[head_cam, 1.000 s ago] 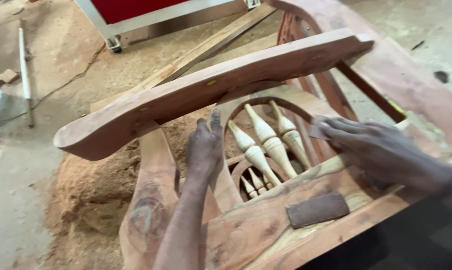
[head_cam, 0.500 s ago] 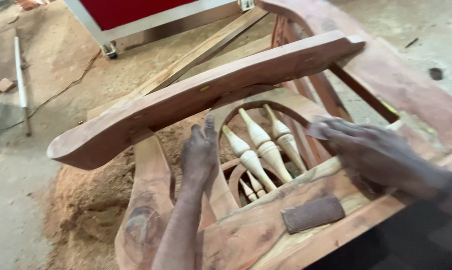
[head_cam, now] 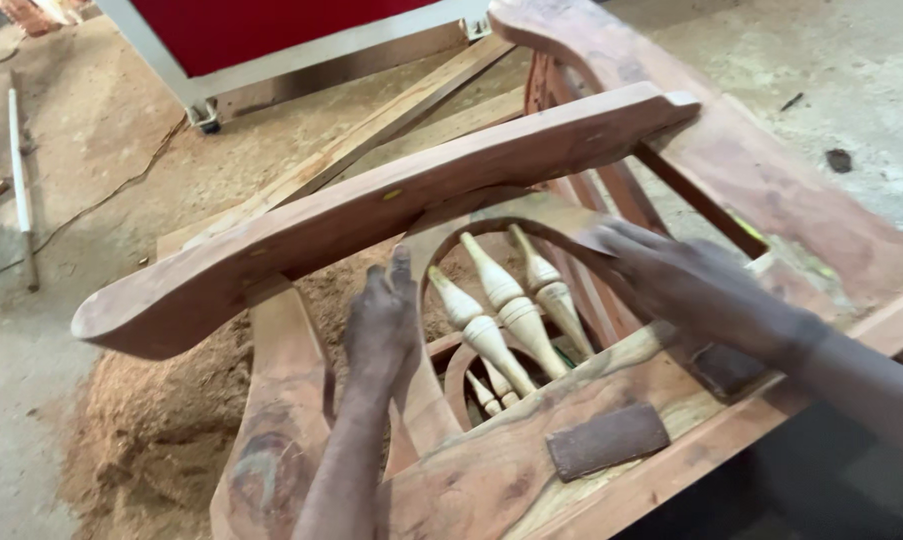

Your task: The person is sanding a wooden chair frame by hand using pieces of sandpaper, focusing on the curved top rail and the vertical spindles while another person assists by holding the wood steady.

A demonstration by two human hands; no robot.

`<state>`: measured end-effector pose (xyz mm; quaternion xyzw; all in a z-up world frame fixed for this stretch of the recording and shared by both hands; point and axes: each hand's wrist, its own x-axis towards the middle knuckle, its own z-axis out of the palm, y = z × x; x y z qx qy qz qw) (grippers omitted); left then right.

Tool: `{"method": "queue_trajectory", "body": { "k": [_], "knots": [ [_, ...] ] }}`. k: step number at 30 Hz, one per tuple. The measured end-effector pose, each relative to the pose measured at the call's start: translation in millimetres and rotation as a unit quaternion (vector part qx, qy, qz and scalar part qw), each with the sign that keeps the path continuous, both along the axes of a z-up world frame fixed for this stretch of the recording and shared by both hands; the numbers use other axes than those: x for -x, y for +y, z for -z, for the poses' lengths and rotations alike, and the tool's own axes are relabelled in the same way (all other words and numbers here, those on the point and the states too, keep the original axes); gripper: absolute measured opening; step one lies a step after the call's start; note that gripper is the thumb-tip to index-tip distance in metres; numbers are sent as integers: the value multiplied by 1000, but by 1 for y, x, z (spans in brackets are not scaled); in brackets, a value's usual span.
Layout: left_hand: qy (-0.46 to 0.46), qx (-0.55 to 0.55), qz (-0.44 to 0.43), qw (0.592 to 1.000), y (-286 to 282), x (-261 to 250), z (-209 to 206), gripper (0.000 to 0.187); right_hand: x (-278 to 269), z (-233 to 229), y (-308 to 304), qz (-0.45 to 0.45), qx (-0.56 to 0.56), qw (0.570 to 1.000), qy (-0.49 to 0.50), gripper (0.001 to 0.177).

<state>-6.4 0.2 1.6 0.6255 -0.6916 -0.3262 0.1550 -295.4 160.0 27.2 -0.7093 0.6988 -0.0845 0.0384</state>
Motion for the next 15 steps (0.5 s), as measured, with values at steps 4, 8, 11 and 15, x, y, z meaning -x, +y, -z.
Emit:
{"method": "queue_trajectory", "body": {
  "k": [4,8,11,15],
  "knots": [
    [13,28,5,1000,3,-7,1,82,-3,-6,30,148,-138,978,41,46],
    [18,50,10,999,3,-2,1,82,-6,-4,-42,-79,115,990,24,28],
    [18,53,17,998,2,-2,-2,81,-12,-10,-68,59,2,998,-1,38],
    [14,7,29,999,2,-5,-3,80,3,-14,-20,34,33,997,-59,34]
  ]
}}
